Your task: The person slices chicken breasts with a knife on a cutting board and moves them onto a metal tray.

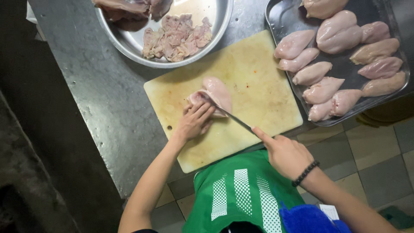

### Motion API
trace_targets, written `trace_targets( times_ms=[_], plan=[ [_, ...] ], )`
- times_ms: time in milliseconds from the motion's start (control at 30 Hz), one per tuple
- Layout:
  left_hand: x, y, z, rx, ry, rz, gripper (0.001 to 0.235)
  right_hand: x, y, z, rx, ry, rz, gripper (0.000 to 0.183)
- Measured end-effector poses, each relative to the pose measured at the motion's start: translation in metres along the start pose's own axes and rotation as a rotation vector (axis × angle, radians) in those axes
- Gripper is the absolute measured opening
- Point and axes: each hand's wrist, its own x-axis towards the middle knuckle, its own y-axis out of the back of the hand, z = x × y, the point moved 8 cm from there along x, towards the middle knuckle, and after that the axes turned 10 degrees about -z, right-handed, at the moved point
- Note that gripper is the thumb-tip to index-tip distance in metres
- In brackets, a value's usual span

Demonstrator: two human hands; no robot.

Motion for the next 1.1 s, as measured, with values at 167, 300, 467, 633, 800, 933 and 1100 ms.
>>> trace_targets(
  times_ms=[167,300,467,633,800,933,1100],
  plan=[
    [-0.009,0.006,-0.001,-0.005,-0.038,0.047,0.043,-0.006,-0.012,-0.003,0.012,-0.038,-0.079,0.060],
    [-0.010,0.008,0.001,-0.016,-0.049,0.044,0.042,0.010,-0.016,-0.019,0.003,-0.010,-0.025,0.061],
    [-0.006,0.007,-0.002,0.004,-0.044,0.026,0.045,0.034,-0.020,-0.029,-0.020,0.006,-0.020,0.072],
    [-0.007,0.001,-0.005,-0.025,-0.038,-0.006,0.048,0.038,-0.012,-0.024,-0.002,0.031,-0.010,0.070],
    [-0.015,-0.002,-0.001,-0.008,-0.010,-0.056,0.049,0.015,-0.013,-0.004,-0.057,-0.077,-0.158,0.071],
    [-0.020,0.005,0.008,-0.005,0.029,-0.052,0.051,-0.001,-0.007,-0.002,-0.022,-0.052,-0.115,0.063],
    [-0.011,0.000,0.006,-0.005,0.037,-0.049,0.053,0.009,-0.007,-0.012,0.018,-0.007,-0.032,0.061]
  ],
)
